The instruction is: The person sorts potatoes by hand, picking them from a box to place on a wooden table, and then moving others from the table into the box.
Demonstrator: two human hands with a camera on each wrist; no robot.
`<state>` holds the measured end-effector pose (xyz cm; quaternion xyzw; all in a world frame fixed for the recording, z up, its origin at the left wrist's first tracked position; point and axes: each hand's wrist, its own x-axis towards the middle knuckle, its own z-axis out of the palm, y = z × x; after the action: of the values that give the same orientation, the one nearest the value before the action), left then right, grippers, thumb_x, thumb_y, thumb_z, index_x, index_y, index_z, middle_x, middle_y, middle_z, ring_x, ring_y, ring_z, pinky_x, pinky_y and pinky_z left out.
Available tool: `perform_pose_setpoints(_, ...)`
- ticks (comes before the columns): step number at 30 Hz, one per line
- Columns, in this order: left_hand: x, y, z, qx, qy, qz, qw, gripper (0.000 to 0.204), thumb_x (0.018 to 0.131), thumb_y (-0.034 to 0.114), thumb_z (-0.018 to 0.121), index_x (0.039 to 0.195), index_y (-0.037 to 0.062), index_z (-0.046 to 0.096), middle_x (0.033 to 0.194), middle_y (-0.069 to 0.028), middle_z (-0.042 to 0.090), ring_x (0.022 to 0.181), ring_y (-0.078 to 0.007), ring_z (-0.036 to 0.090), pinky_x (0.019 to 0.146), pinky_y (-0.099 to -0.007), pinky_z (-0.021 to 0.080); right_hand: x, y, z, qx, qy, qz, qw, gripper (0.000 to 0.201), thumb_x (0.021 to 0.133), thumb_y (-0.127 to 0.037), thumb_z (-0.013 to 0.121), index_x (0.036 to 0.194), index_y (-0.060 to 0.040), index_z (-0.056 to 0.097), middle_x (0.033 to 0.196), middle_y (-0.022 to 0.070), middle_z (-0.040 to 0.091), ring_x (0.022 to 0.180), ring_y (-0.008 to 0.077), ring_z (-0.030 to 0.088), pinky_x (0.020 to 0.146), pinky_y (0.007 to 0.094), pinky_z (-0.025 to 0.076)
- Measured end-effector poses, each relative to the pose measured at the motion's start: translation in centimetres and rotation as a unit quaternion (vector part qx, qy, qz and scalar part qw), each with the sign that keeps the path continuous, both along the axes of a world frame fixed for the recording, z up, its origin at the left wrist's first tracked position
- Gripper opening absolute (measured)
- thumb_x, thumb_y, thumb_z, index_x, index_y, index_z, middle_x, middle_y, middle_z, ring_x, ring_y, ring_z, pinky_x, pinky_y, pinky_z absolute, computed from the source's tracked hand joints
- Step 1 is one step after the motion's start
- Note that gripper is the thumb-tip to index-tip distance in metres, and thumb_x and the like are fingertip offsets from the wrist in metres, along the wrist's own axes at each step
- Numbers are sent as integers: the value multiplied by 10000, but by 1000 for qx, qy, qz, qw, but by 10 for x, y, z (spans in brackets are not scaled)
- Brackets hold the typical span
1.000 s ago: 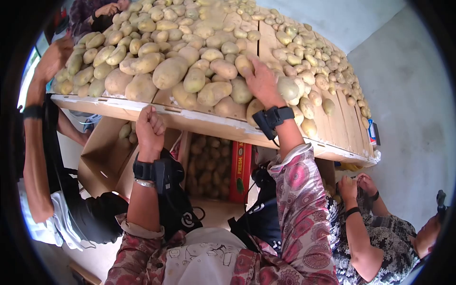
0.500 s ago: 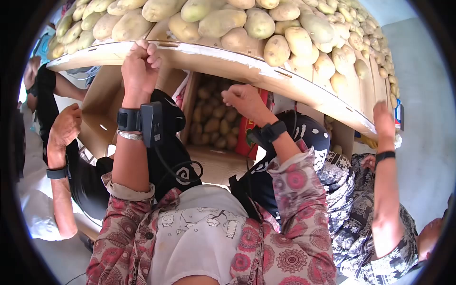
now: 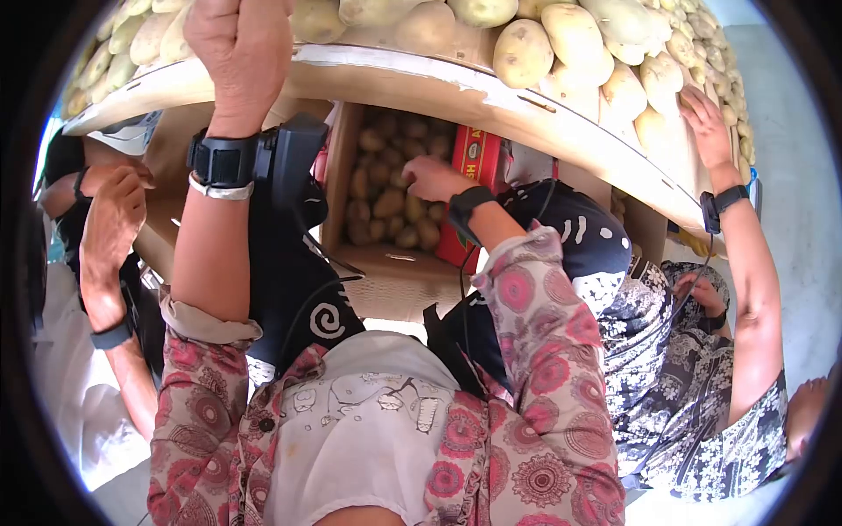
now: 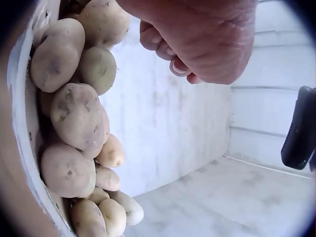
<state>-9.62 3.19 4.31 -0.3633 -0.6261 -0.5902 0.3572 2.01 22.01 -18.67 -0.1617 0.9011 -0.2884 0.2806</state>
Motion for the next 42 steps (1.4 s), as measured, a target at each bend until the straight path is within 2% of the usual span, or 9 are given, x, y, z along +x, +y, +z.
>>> perform_pose_setpoints(9,-13,-20,-11,80,-88,-19,993,153,790,-43,378,727,32,496,635,51,387,536,-18,295,481,-163,227,37,-68,-155,120,55,39,990,168,716,-107,575,860,-62,648,909,142,624,860,310,605,706,399,492)
perform_pose_setpoints(14,-15,-16,-9,68,-133,-9,989,159,778,-51,373,724,32,498,635,48,396,541,-16,299,485,-160,227,42,-96,-105,247,94,-77,961,163,745,-159,547,830,-95,669,831,98,627,861,260,609,690,386,480)
perform_pose_setpoints(16,-16,-17,-9,79,-182,4,980,191,749,-96,387,753,-16,561,605,-2,482,526,-23,349,494,-159,275,43,-94,-134,317,150,134,927,158,754,-166,541,808,-98,673,826,69,628,877,226,592,720,356,450)
perform_pose_setpoints(22,-16,-5,-9,33,-157,35,987,165,764,-74,406,753,-28,564,615,5,477,533,-26,352,488,-161,269,46,-110,-223,309,223,132,915,164,774,-171,527,803,-144,686,824,66,642,820,227,589,682,331,413)
perform_pose_setpoints(28,-19,7,-11,70,-126,4,990,158,776,-49,374,718,33,496,637,44,411,547,-21,317,492,-162,238,41,-75,-59,161,-17,119,980,203,722,-171,578,837,-11,628,837,160,642,828,339,619,726,399,490)
perform_pose_setpoints(31,-18,4,-11,73,-104,-2,992,161,778,-48,372,721,34,498,635,44,411,546,-23,317,495,-163,244,60,-47,-69,48,-95,107,989,384,626,-265,688,910,-9,650,866,173,645,822,312,639,727,399,494)
perform_pose_setpoints(34,-13,-2,-7,75,-115,-12,990,168,802,-48,372,722,45,489,634,51,391,547,-21,309,494,-162,246,19,-29,39,124,-214,160,956,422,632,-267,696,938,15,627,811,197,634,797,296,636,707,370,494)
perform_pose_setpoints(36,-16,-11,-11,110,-148,-48,982,175,808,-48,370,713,50,479,628,55,381,547,-20,304,493,-162,249,15,3,63,-60,-157,83,982,481,656,-250,698,1045,-19,533,895,156,625,736,247,613,648,345,468)
perform_pose_setpoints(42,-20,-27,-12,91,-107,24,990,179,807,-46,368,701,59,467,612,71,358,550,-8,280,488,-161,234,31,49,210,-554,-254,-186,770,798,650,-393,683,1274,-4,373,1053,196,568,904,275,605,790,335,490)
